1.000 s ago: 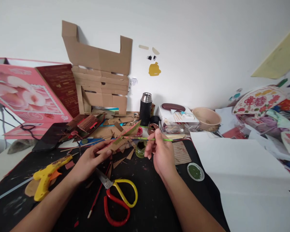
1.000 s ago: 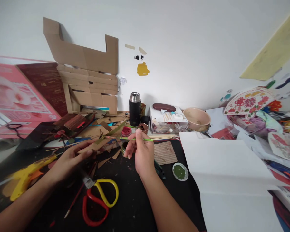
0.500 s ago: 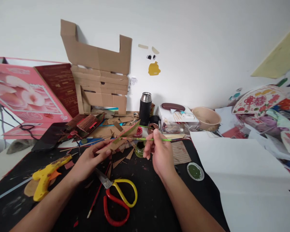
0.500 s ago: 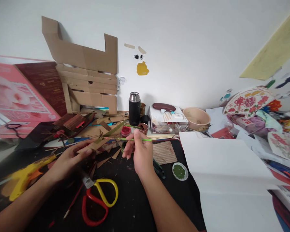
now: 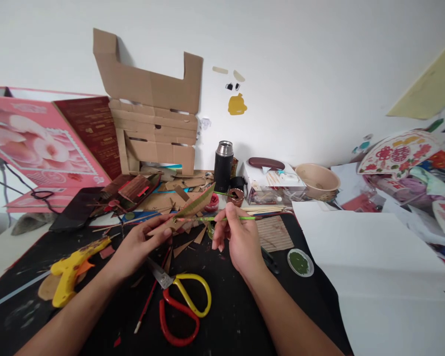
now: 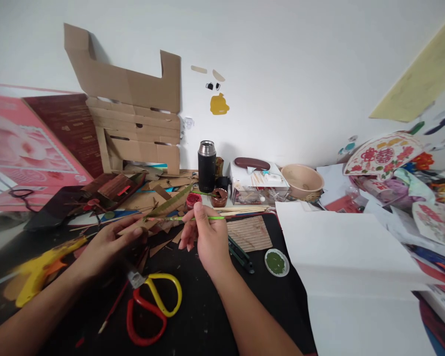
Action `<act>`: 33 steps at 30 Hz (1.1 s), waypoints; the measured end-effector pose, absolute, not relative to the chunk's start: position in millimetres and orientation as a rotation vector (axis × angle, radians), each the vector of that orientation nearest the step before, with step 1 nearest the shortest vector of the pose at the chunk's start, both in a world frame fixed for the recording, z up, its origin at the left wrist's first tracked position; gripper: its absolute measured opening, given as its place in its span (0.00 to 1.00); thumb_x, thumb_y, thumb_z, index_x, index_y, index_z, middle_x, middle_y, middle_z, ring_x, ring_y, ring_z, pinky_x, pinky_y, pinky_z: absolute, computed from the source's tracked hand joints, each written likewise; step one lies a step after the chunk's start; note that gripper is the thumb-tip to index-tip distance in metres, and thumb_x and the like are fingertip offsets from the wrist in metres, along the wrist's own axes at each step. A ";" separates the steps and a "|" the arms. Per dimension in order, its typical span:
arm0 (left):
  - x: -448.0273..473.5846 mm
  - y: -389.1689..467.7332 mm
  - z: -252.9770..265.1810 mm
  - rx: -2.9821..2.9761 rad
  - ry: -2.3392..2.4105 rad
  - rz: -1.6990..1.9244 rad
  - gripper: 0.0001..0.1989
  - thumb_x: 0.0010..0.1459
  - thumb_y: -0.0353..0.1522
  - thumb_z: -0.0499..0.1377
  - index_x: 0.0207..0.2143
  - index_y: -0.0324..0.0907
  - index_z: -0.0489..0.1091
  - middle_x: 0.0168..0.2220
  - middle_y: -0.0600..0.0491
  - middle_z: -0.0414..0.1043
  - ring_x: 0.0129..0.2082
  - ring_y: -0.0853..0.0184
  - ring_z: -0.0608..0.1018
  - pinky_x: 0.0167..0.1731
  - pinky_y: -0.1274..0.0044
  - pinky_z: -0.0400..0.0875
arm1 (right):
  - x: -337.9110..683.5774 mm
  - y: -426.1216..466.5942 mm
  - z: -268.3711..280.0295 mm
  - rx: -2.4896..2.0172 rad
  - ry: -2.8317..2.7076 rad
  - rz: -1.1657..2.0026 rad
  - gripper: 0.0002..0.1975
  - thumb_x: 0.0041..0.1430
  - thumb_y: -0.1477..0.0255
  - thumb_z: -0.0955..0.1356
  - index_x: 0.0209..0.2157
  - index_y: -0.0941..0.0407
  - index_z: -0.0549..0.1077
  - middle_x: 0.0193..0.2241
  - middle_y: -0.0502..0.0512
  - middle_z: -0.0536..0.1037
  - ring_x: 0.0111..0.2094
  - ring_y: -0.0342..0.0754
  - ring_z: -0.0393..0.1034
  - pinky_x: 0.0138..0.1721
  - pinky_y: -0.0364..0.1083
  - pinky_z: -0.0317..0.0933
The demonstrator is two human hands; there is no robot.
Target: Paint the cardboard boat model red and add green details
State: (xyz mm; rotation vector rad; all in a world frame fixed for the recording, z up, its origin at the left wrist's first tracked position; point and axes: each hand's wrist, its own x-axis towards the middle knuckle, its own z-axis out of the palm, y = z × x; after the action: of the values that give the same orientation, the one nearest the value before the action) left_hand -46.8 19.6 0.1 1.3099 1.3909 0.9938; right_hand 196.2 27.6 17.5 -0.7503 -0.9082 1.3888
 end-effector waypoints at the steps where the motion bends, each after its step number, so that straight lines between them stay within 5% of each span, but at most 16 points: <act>1: -47.0 19.8 0.8 1.314 1.398 1.000 0.40 0.53 0.59 0.72 0.57 0.41 0.82 0.51 0.41 0.88 0.50 0.45 0.87 0.52 0.62 0.83 | 198.0 28.9 17.3 -0.755 -0.906 1.372 0.30 0.62 0.41 0.75 0.29 0.56 0.77 0.14 0.47 0.75 0.10 0.42 0.67 0.11 0.37 0.54; 7: -48.5 21.8 1.5 1.349 1.455 0.997 0.45 0.49 0.63 0.72 0.58 0.39 0.82 0.51 0.40 0.88 0.47 0.44 0.87 0.50 0.62 0.83 | 204.1 31.8 17.4 -0.765 -0.889 1.312 0.31 0.65 0.41 0.73 0.30 0.56 0.78 0.14 0.49 0.76 0.12 0.43 0.71 0.11 0.36 0.55; 14: -46.9 19.7 -0.4 1.301 1.403 0.978 0.42 0.52 0.59 0.72 0.59 0.40 0.80 0.49 0.41 0.88 0.48 0.46 0.87 0.52 0.62 0.82 | 193.7 23.7 19.6 -0.740 -0.926 1.431 0.31 0.60 0.41 0.76 0.28 0.56 0.77 0.14 0.47 0.75 0.11 0.43 0.70 0.11 0.36 0.55; 33: -48.3 19.8 6.4 1.399 1.370 0.999 0.39 0.54 0.60 0.68 0.56 0.41 0.83 0.43 0.42 0.89 0.39 0.50 0.85 0.47 0.63 0.81 | 230.6 43.7 37.0 -0.838 -0.636 1.114 0.31 0.57 0.39 0.76 0.29 0.54 0.73 0.14 0.43 0.70 0.13 0.42 0.65 0.12 0.40 0.53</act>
State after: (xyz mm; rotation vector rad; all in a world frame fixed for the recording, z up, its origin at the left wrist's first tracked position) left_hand -48.3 19.8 6.4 1.3991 1.3701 0.9994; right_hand 230.6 43.7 37.0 -0.8376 -0.6362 1.1143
